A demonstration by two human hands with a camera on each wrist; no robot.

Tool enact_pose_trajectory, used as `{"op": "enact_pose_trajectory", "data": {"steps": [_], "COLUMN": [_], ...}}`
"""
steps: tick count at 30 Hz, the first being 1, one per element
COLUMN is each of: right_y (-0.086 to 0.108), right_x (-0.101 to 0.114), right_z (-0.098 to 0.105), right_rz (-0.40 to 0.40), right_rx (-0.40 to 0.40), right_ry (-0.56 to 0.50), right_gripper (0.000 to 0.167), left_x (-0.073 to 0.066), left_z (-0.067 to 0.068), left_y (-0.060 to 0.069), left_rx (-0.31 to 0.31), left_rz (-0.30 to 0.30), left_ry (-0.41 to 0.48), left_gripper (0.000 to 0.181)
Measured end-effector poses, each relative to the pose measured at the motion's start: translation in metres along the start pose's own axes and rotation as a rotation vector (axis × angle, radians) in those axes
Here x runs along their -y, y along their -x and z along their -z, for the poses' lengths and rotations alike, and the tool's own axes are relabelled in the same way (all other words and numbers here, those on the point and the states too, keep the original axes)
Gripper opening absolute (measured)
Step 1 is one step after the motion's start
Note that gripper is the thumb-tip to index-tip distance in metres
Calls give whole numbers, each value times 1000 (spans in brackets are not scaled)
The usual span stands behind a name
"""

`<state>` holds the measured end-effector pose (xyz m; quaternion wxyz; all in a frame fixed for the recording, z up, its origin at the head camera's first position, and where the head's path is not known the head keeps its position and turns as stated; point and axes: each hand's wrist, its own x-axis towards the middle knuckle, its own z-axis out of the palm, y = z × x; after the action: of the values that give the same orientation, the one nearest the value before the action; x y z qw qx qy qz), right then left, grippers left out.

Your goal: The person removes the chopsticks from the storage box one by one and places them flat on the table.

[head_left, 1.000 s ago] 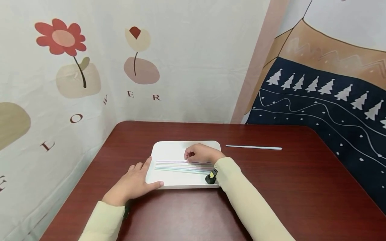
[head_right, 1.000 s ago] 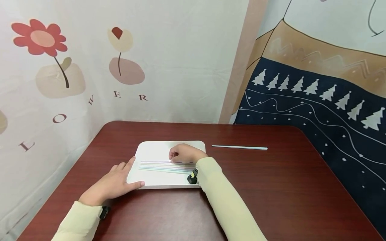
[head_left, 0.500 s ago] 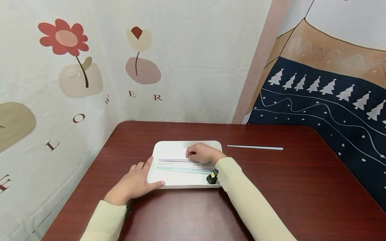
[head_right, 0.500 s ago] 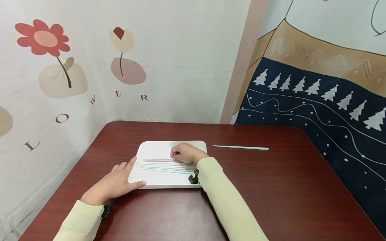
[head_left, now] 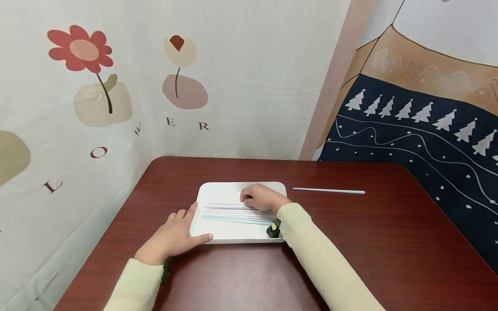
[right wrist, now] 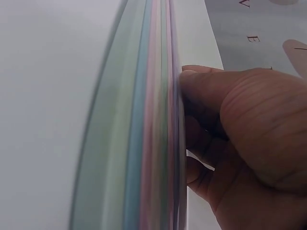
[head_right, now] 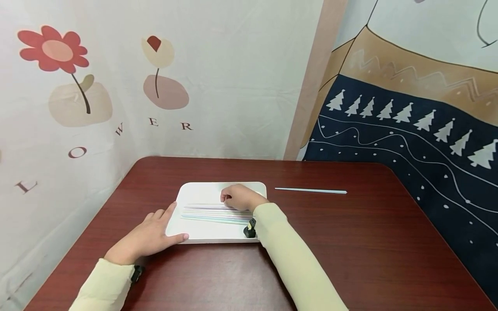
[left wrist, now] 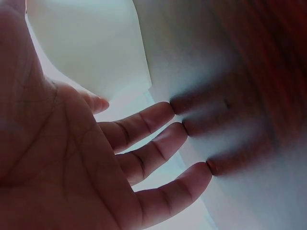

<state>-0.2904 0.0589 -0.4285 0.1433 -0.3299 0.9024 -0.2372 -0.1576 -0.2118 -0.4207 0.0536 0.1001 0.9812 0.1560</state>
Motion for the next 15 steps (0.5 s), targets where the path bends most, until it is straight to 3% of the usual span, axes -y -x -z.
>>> {"op": "enact_pose_trajectory", "data": {"steps": [15], "right_y": [-5], "right_x": [-5], "right_z": [-2], "right_rz": [2], "right_rx": [0], "right_ry": [17], "right_gripper": [14], "left_x": [1], "left_z": [-1], "left_y": [-4], "left_rx": [-15], "left_rz": [-6], "left_ry": [13], "left_gripper": [117]}}
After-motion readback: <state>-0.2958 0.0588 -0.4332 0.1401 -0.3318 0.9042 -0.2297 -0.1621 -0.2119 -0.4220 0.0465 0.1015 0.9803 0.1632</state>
